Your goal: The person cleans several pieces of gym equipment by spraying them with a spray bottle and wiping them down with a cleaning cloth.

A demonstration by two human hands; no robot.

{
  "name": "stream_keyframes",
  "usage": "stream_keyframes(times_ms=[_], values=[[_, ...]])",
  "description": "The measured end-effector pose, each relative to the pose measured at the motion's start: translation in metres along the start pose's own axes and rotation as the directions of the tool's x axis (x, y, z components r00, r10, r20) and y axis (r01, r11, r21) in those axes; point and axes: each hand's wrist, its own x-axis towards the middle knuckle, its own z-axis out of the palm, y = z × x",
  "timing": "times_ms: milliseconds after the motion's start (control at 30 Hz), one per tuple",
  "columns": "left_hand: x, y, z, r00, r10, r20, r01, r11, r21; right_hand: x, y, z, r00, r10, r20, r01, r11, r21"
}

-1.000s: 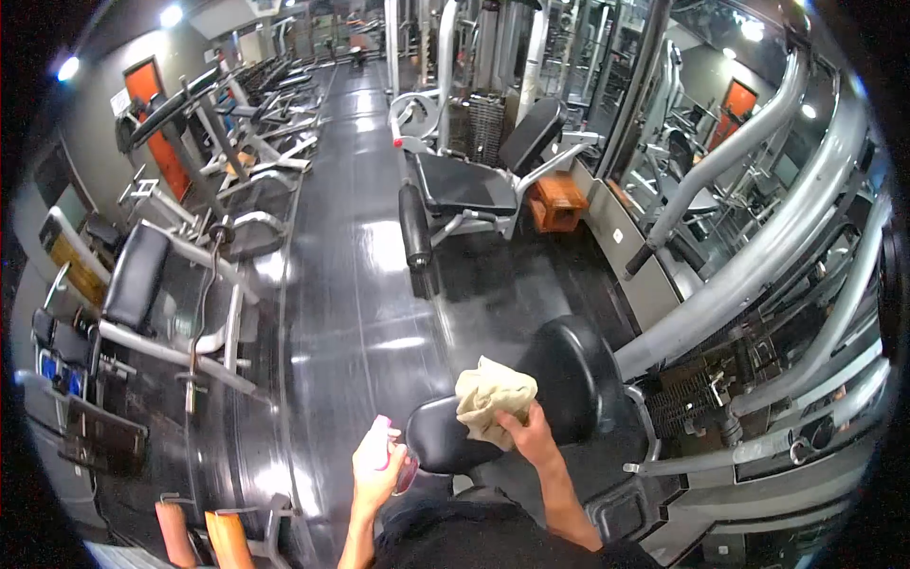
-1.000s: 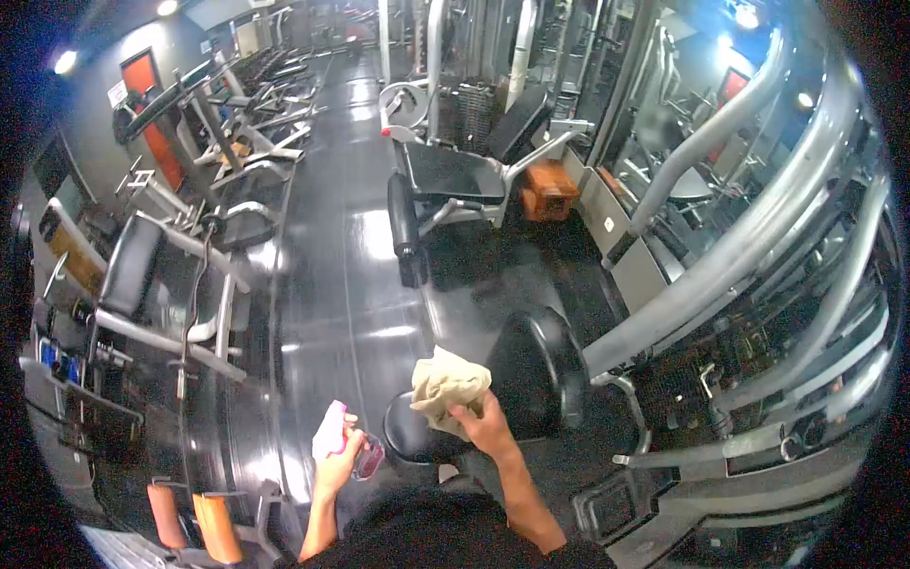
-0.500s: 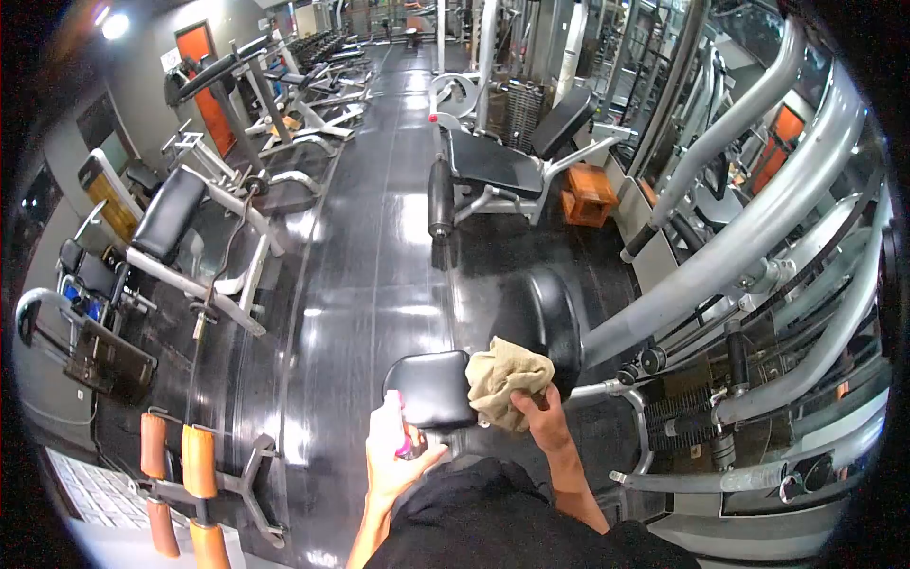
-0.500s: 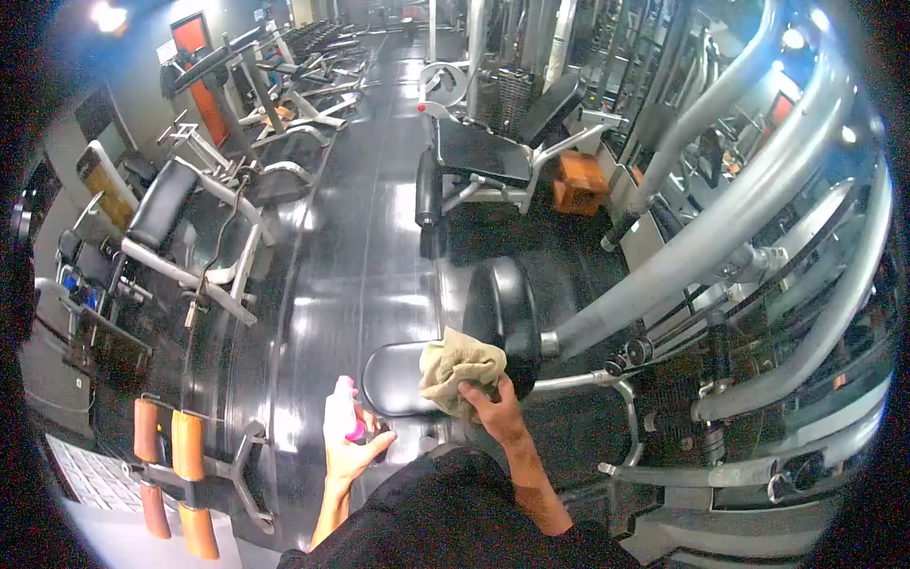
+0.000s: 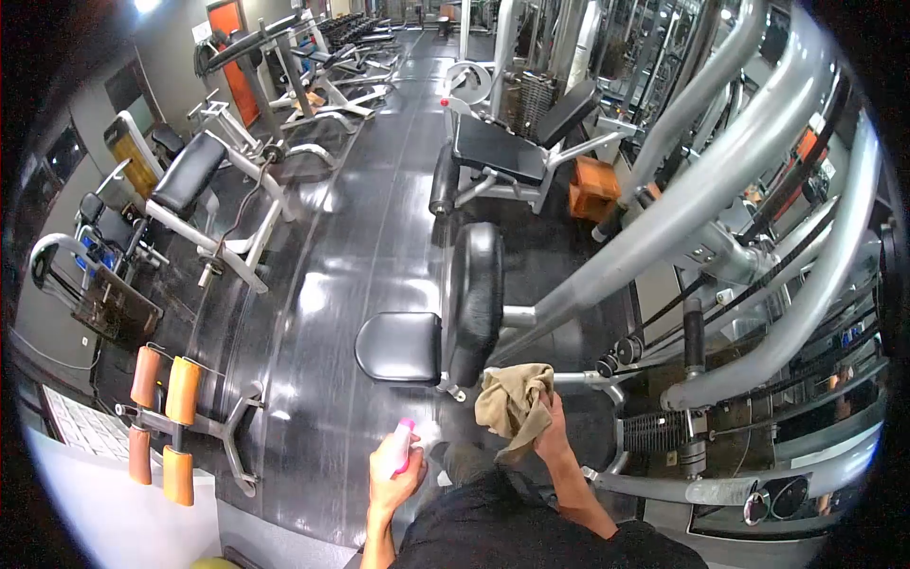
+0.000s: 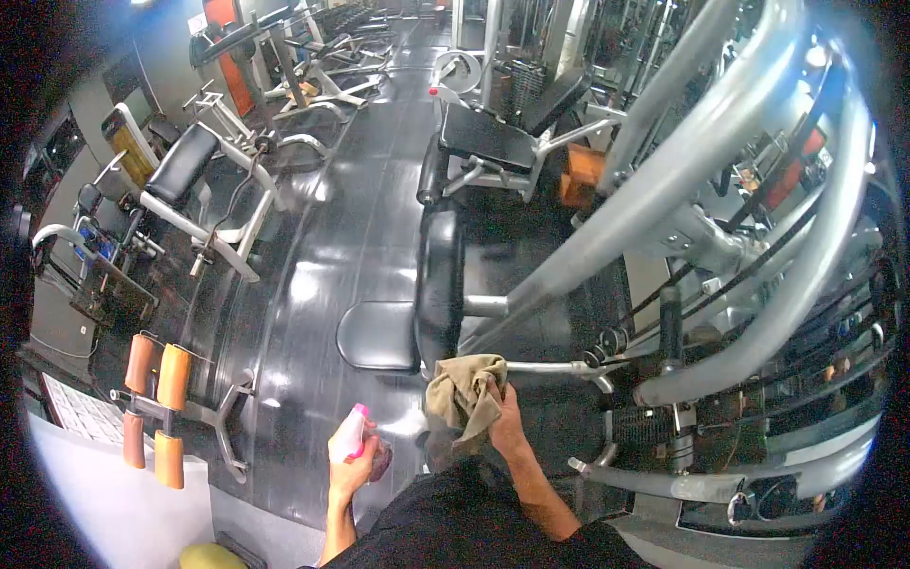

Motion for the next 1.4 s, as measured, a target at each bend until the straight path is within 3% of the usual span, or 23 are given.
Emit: stream_keyframes(times_ms=[67,133,267,333,367,467,533,633,667,733,800,867,933,967,1033,1100,1200,1333,1400], values=[[-0.010,0.001,0.006,1.000,0.013,0.024,-0.012,1.000,-0.028,-0.007,-0.003,-0.013,0.998,0.018,-0.057,-0.018,1.000,0.000],[-0.017,0.016,0.014,0.996,0.049,0.077,-0.045,0.998,-0.049,-0.018,-0.016,-0.015,0.995,-0.016,-0.099,0.000,0.987,-0.158],[-0.025,0.023,0.031,0.996,0.047,0.071,-0.039,0.993,-0.113,-0.025,-0.032,-0.027,0.994,-0.073,-0.084,0.061,0.989,-0.136],[-0.026,0.031,0.036,0.995,0.048,0.084,-0.038,0.993,-0.113,-0.019,-0.038,-0.027,0.966,-0.249,0.067,0.258,0.938,-0.233],[-0.027,0.033,0.040,0.996,0.052,0.070,-0.044,0.993,-0.113,-0.021,-0.050,-0.031,0.995,-0.043,-0.090,0.029,0.988,-0.151],[-0.026,0.037,0.054,0.999,0.036,0.008,-0.035,0.996,-0.079,-0.007,-0.054,-0.045,0.994,-0.082,-0.066,0.064,0.970,-0.235],[-0.023,0.037,0.067,0.996,0.092,-0.013,-0.092,0.995,-0.024,-0.001,-0.065,-0.049,0.992,-0.124,-0.005,0.121,0.972,-0.199],[-0.020,0.056,0.093,0.975,0.212,-0.059,-0.208,0.975,0.073,0.003,-0.091,-0.057,0.979,-0.162,0.127,0.202,0.875,-0.441],[-0.021,0.061,0.104,0.974,0.214,-0.070,-0.209,0.975,0.071,0.006,-0.102,-0.061,0.977,-0.161,0.137,0.206,0.872,-0.445],[-0.024,0.071,0.128,0.982,0.137,-0.133,-0.149,0.985,-0.089,0.013,-0.122,-0.069,0.930,-0.116,0.348,0.283,0.831,-0.479],[-0.030,0.088,0.150,0.986,0.061,-0.153,-0.090,0.978,-0.190,0.017,-0.133,-0.076,0.929,-0.135,0.346,0.293,0.837,-0.461],[-0.032,0.096,0.170,0.987,-0.017,-0.162,-0.032,0.956,-0.292,0.025,-0.142,-0.085,0.874,-0.101,0.475,0.318,0.858,-0.403],[-0.039,0.095,0.186,0.989,-0.028,-0.145,-0.023,0.941,-0.337,0.032,-0.147,-0.094,0.861,-0.093,0.500,0.321,0.862,-0.393],[-0.039,0.083,0.194,0.980,0.088,-0.180,-0.129,0.964,-0.232,0.035,-0.146,-0.097,0.866,-0.087,0.492,0.315,0.860,-0.402],[-0.044,0.085,0.206,0.979,0.072,-0.192,-0.121,0.958,-0.258,0.031,-0.151,-0.097,0.871,-0.074,0.485,0.304,0.857,-0.416],[-0.050,0.088,0.215,0.977,0.057,-0.206,-0.116,0.951,-0.288,0.023,-0.159,-0.092,0.805,-0.018,0.593,0.328,0.846,-0.421],[-0.057,0.098,0.219,0.977,0.007,-0.212,-0.075,0.946,-0.316,0.019,-0.155,-0.103,0.771,0.047,0.635,0.306,0.847,-0.435],[-0.059,0.105,0.222,0.970,0.090,-0.225,-0.162,0.931,-0.328,0.004,-0.157,-0.112,0.831,0.051,0.554,0.173,0.923,-0.344],[-0.061,0.108,0.224,0.962,0.145,-0.230,-0.217,0.921,-0.324,-0.003,-0.167,-0.118,0.806,0.017,0.592,0.226,0.915,-0.334]])
